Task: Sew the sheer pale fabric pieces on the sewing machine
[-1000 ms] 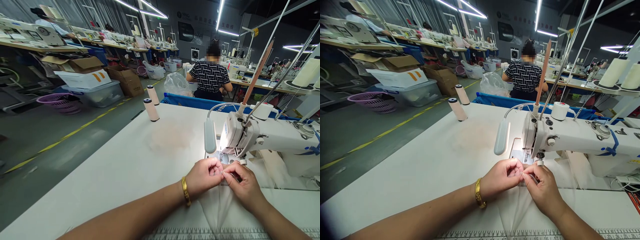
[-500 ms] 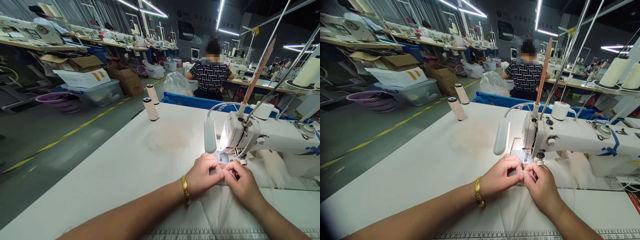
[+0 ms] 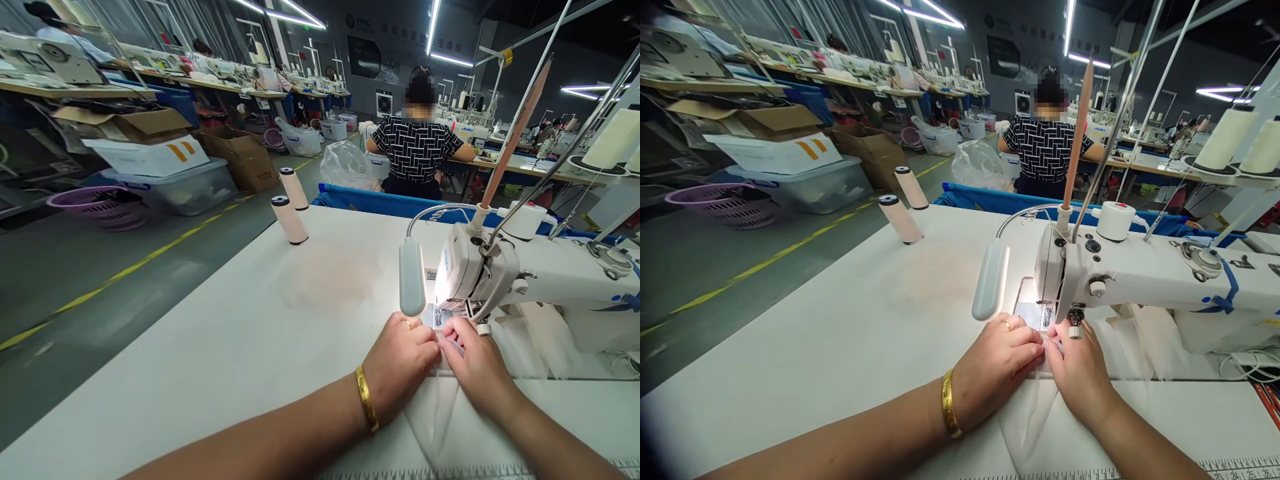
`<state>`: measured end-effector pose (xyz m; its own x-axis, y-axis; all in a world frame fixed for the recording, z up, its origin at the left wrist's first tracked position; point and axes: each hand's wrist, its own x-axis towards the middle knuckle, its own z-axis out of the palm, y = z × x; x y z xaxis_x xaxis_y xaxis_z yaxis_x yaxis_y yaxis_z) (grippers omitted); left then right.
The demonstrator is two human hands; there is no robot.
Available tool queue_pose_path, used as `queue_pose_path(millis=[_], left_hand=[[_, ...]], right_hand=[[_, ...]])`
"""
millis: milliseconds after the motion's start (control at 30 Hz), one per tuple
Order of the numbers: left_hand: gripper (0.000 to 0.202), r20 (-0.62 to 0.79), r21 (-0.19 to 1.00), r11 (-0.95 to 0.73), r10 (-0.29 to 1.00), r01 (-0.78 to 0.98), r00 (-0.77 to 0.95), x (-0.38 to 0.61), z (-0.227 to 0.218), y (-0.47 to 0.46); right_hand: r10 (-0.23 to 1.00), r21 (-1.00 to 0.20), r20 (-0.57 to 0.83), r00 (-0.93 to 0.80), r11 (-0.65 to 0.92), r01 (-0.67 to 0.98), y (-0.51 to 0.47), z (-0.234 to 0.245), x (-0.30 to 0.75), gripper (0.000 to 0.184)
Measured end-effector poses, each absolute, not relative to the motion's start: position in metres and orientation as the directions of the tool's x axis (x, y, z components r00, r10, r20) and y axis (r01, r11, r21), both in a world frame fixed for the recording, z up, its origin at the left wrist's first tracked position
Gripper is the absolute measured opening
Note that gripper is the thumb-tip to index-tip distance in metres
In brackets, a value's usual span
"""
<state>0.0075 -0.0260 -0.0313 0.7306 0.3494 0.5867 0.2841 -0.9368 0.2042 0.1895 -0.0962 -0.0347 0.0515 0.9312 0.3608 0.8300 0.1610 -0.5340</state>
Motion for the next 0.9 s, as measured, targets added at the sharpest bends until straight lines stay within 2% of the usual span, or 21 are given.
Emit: queue_pose_path(millis=[133,300,433,567,900], left_hand=[[0.019,0.554,0.221,-0.931,0.365,0.290,0.748,0.005,-0.034,-0.022],[0.016,0.537,0.205,-0.923,0.384,0.325,0.751,0.005,-0.032,-0.023],[0.006,0.475,0.206,-0.904,0.428,0.376,0.769,0.005,-0.025,-0.026],[0.016,0.425,0.199,-0.889,0.458,0.413,0.781,0.005,-0.020,-0.028],[0.016,0.410,0.173,-0.877,0.478,0.448,0.777,0.009,-0.019,-0.026]], right_hand=[[0.902,-0.449,0.425,-0.074,0.281,0.848,-0.100,-0.035,0.195,0.022],[0.884,-0.358,0.445,-0.145,0.324,0.876,-0.101,-0.034,0.198,0.031],[0.861,-0.280,0.485,-0.150,0.316,0.906,-0.099,-0.034,0.199,0.033],[0.858,-0.236,0.494,-0.140,0.287,0.928,-0.097,-0.036,0.201,0.033],[0.860,-0.188,0.494,-0.130,0.252,0.949,-0.091,-0.037,0.202,0.033]])
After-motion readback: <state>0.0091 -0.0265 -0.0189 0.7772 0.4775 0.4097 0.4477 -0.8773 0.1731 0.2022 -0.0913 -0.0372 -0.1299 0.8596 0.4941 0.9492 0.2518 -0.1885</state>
